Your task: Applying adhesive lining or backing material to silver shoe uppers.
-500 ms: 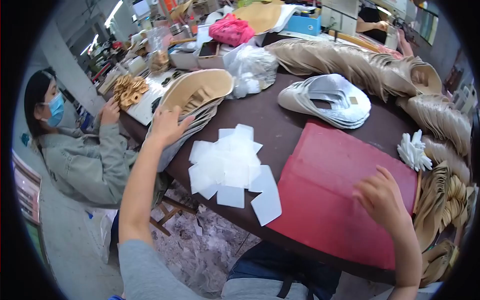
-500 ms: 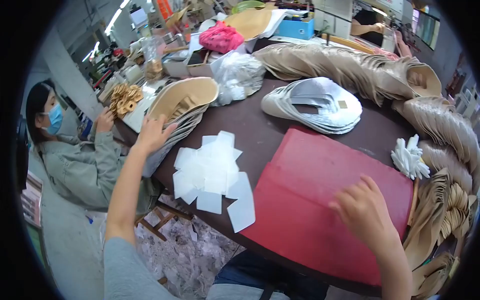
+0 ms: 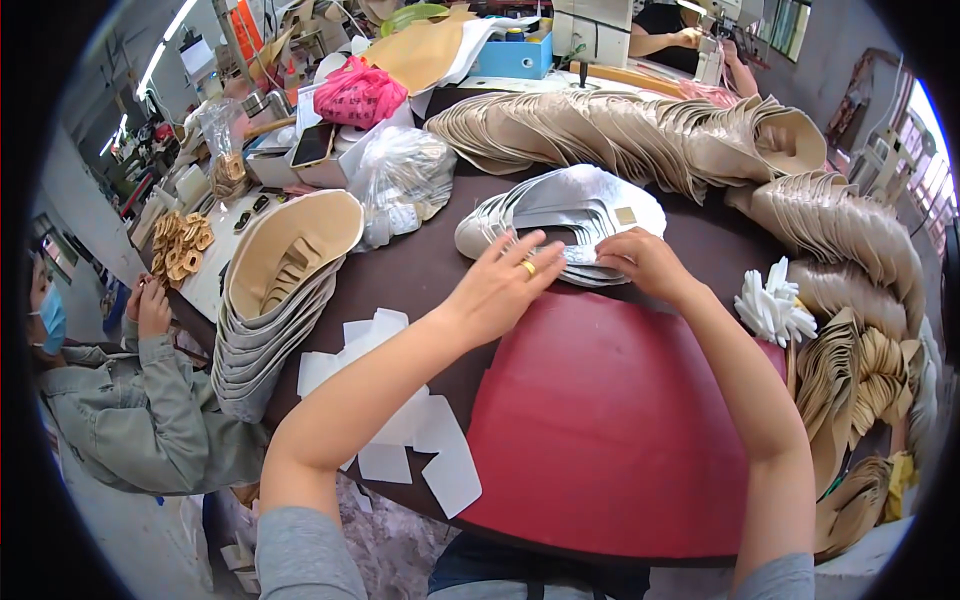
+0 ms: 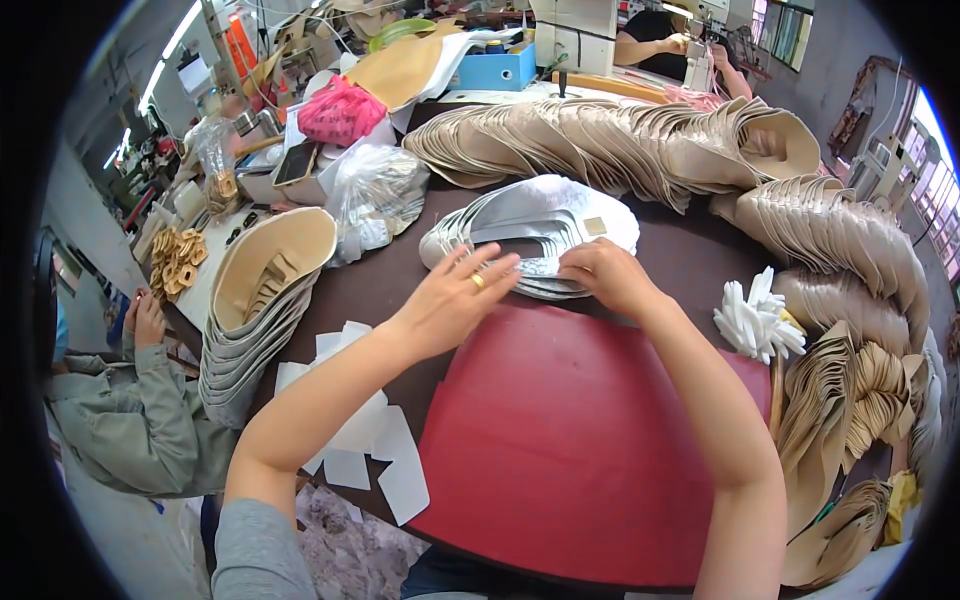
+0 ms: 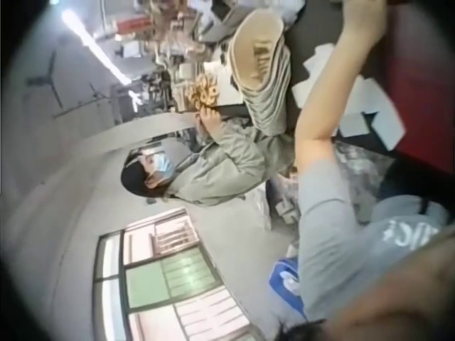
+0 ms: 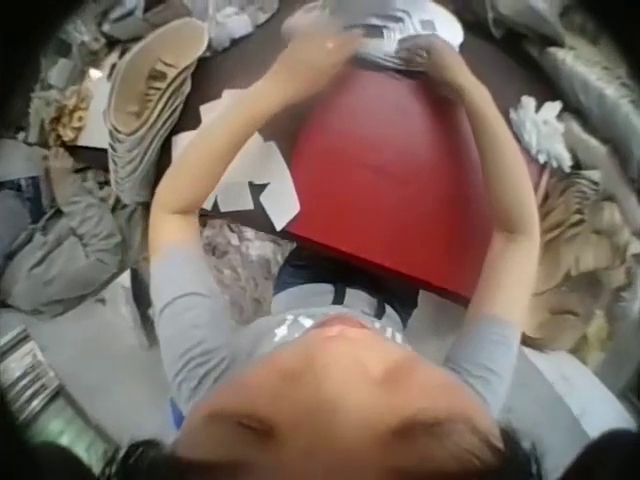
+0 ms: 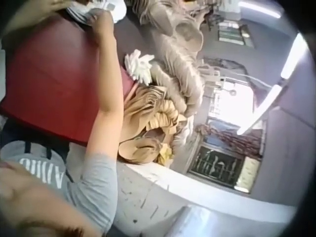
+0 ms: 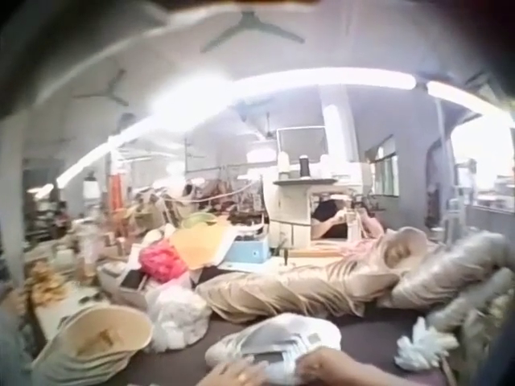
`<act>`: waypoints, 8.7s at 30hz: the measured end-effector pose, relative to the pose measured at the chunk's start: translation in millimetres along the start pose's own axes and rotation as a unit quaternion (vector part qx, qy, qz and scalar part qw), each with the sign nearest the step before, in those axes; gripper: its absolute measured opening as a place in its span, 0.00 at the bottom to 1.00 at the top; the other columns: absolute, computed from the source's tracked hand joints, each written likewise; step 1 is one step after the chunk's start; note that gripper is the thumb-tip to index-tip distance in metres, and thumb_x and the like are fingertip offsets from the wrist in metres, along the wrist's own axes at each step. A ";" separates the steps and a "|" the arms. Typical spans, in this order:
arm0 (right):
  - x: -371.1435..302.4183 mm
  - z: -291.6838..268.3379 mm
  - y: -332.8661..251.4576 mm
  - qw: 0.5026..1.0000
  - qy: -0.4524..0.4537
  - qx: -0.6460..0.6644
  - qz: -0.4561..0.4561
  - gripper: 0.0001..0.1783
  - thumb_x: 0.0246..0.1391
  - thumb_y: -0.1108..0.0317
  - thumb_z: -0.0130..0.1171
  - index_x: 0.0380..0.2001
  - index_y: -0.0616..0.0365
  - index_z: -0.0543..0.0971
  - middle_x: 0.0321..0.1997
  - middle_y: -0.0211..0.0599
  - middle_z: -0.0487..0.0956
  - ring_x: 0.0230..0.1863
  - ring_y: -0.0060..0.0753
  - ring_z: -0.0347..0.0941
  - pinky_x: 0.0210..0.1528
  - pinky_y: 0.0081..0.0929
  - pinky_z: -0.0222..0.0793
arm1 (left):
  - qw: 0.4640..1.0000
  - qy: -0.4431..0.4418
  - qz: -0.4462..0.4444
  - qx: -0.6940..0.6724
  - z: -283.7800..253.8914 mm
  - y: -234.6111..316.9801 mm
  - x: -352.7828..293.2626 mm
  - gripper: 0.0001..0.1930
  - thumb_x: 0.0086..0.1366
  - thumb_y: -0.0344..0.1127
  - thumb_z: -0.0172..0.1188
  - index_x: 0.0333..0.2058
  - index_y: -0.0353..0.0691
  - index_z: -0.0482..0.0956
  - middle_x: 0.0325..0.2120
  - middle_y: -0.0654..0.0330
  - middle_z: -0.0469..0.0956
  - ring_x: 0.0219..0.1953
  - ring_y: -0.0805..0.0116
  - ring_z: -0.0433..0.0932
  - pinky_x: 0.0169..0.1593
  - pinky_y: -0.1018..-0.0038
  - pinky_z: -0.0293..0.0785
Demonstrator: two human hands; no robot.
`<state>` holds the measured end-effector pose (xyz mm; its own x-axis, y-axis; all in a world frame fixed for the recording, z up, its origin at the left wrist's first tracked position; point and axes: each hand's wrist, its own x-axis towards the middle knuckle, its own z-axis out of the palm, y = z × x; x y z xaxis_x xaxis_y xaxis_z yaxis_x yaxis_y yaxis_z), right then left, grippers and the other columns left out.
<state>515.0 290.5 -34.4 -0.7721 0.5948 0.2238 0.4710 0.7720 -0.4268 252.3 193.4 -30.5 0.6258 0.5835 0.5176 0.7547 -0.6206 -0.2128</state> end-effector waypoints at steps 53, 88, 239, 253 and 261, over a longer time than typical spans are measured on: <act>-186.8 6.1 -359.6 0.917 0.136 0.335 0.171 0.09 0.51 0.78 0.54 0.36 0.66 0.78 0.39 0.38 0.79 0.30 0.30 0.71 0.33 0.21 0.65 | 0.229 0.054 -0.332 -0.914 -147.2 226.2 -135.8 0.25 0.62 0.26 0.56 0.58 0.35 0.63 0.50 0.54 0.74 0.47 0.66 0.76 0.50 0.76 0.72; -188.1 -119.4 -333.8 0.971 0.229 0.059 0.030 0.15 0.37 0.79 0.68 0.34 0.63 0.79 0.31 0.33 0.79 0.26 0.21 0.70 0.28 0.15 0.67 | 0.551 0.074 -0.248 -0.793 -201.4 216.1 -13.2 0.07 0.59 0.31 0.63 0.31 0.32 0.80 0.20 0.65 0.78 0.19 0.84 0.68 0.21 0.88 0.61; -293.8 -111.5 -158.7 0.715 0.552 0.347 0.252 0.17 0.63 0.65 0.48 0.51 0.63 0.73 0.39 0.36 0.80 0.35 0.21 0.72 0.42 0.16 0.68 | 0.607 0.368 -0.586 -0.391 -126.6 228.5 52.2 0.14 0.65 0.37 0.57 0.46 0.35 0.73 0.38 0.61 0.77 0.34 0.78 0.77 0.38 0.83 0.76; -205.3 -93.5 39.8 0.778 0.281 -0.337 0.449 0.10 0.49 0.66 0.58 0.33 0.60 0.79 0.31 0.43 0.79 0.36 0.49 0.76 0.40 0.41 0.71 | 0.970 0.160 0.035 -0.180 -138.7 266.7 -20.0 0.12 0.52 0.27 0.63 0.37 0.45 0.83 0.40 0.67 0.81 0.37 0.75 0.75 0.41 0.76 0.71; -205.3 -103.0 23.1 0.802 0.250 -0.212 0.500 0.12 0.49 0.65 0.59 0.35 0.59 0.79 0.31 0.42 0.79 0.35 0.46 0.75 0.40 0.40 0.72 | 0.976 0.082 -0.074 -0.188 -133.0 235.6 -4.6 0.14 0.50 0.25 0.62 0.39 0.41 0.81 0.37 0.66 0.82 0.30 0.76 0.74 0.38 0.78 0.68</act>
<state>728.4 209.3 0.0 0.3000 0.8977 0.3226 0.9320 -0.2037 -0.2998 401.0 -25.2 27.2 0.4522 0.6084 0.6522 0.6897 -0.7022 0.1769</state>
